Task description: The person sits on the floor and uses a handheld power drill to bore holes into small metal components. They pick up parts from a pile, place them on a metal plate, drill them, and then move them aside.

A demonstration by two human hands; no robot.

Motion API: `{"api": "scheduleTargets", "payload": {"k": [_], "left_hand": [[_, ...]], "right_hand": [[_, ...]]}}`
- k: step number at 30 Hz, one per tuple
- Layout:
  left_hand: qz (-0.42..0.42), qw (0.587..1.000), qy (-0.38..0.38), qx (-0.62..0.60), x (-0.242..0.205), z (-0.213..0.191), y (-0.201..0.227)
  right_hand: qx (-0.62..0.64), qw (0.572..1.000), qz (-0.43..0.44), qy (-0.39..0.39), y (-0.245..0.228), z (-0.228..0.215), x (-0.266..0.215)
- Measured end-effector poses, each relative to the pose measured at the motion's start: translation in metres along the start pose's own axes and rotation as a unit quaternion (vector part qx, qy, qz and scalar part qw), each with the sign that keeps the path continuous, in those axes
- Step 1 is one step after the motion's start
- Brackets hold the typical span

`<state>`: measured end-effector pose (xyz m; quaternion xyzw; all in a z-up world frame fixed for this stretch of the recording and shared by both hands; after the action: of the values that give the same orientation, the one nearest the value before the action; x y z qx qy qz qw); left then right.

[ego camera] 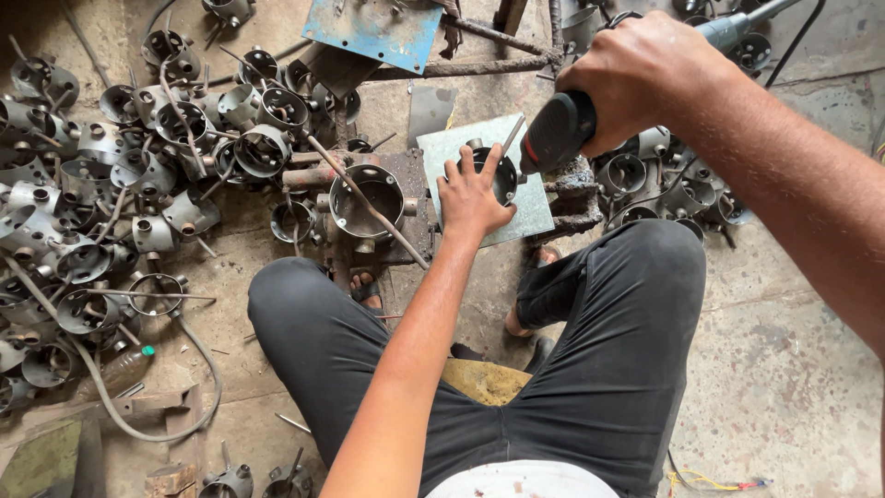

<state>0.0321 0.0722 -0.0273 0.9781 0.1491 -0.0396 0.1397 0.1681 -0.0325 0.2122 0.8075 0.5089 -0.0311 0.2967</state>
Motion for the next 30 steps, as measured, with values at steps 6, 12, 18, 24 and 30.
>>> {"api": "scheduleTargets", "payload": {"k": [6,12,18,24,30], "left_hand": [[0.007,1.000,-0.017,0.013,0.0008,0.0006,-0.0003],[0.008,1.000,-0.010,0.016,0.0001,0.0016,-0.0011],[0.011,1.000,-0.009,0.015,0.0001,0.0044,-0.0016],[0.014,1.000,-0.012,0.016,0.0016,0.0051,-0.0022],[0.016,1.000,0.007,0.019,0.0009,0.0065,-0.0028]], "right_hand": [[-0.014,1.000,-0.004,-0.005,-0.0018,0.0002,0.0009],[0.001,1.000,0.001,-0.003,-0.0021,0.0002,0.0012],[0.000,1.000,-0.001,0.001,-0.0014,0.0055,0.0005],[-0.002,1.000,-0.007,0.017,-0.0021,0.0069,0.0010],[-0.002,1.000,-0.015,-0.001,-0.0021,0.0069,0.0022]]}}
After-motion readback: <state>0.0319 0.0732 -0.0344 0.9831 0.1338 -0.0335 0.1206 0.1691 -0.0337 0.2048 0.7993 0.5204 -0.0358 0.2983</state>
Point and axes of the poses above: each hand's wrist, its own x-axis towards the middle knuckle, its own z-axis out of the palm, y = z × x, the point moved 1 cm from there along x, towards the middle knuckle, and after that the axes turned 6 degrees about y, right-handed, at the moved point
